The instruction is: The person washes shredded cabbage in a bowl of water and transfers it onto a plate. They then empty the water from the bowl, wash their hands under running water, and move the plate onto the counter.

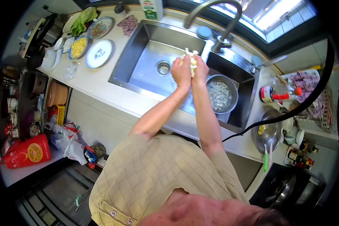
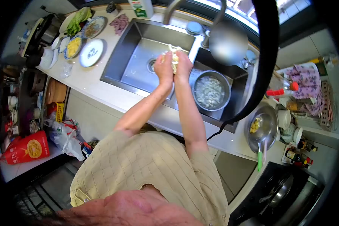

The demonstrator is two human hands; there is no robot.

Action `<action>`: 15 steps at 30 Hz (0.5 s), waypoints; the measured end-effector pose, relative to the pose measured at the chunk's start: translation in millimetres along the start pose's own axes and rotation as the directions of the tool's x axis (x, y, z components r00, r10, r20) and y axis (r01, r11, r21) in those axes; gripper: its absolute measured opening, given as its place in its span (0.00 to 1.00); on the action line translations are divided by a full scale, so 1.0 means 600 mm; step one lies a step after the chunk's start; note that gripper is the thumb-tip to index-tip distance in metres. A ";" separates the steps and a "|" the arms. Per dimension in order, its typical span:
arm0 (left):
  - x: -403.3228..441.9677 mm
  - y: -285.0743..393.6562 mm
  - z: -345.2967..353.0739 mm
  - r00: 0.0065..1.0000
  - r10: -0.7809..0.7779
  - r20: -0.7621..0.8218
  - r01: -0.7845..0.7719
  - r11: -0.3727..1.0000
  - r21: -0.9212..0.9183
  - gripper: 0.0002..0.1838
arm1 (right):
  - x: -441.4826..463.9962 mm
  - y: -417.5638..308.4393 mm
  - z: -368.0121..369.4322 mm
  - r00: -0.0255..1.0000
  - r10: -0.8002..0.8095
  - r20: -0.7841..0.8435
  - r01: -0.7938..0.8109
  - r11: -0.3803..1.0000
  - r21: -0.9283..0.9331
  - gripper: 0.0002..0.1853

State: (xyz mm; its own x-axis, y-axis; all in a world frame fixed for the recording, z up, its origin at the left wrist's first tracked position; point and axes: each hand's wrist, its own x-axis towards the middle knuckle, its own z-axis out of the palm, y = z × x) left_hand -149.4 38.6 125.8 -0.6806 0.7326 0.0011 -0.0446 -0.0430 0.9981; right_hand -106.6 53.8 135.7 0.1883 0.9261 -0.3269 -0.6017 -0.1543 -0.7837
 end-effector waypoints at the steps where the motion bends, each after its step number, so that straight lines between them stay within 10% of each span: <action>1: 0.037 0.018 -0.038 1.000 0.000 -0.011 0.000 1.000 -0.030 0.12 | -0.002 0.030 0.047 0.999 -0.006 0.050 0.006 1.000 0.010 0.07; 15: 0.523 0.028 -0.451 0.964 -0.170 -0.206 0.148 0.982 -0.118 0.11 | -0.017 0.438 0.565 0.923 0.322 0.210 -0.306 0.946 -0.104 0.10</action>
State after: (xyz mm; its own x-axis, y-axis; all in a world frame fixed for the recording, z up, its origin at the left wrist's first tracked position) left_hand -561.3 84.0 126.3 -0.7990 0.5733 -0.1814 -0.2309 -0.0140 0.9729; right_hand -529.6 120.3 112.4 -0.1832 0.8776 -0.4430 -0.5463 -0.4655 -0.6963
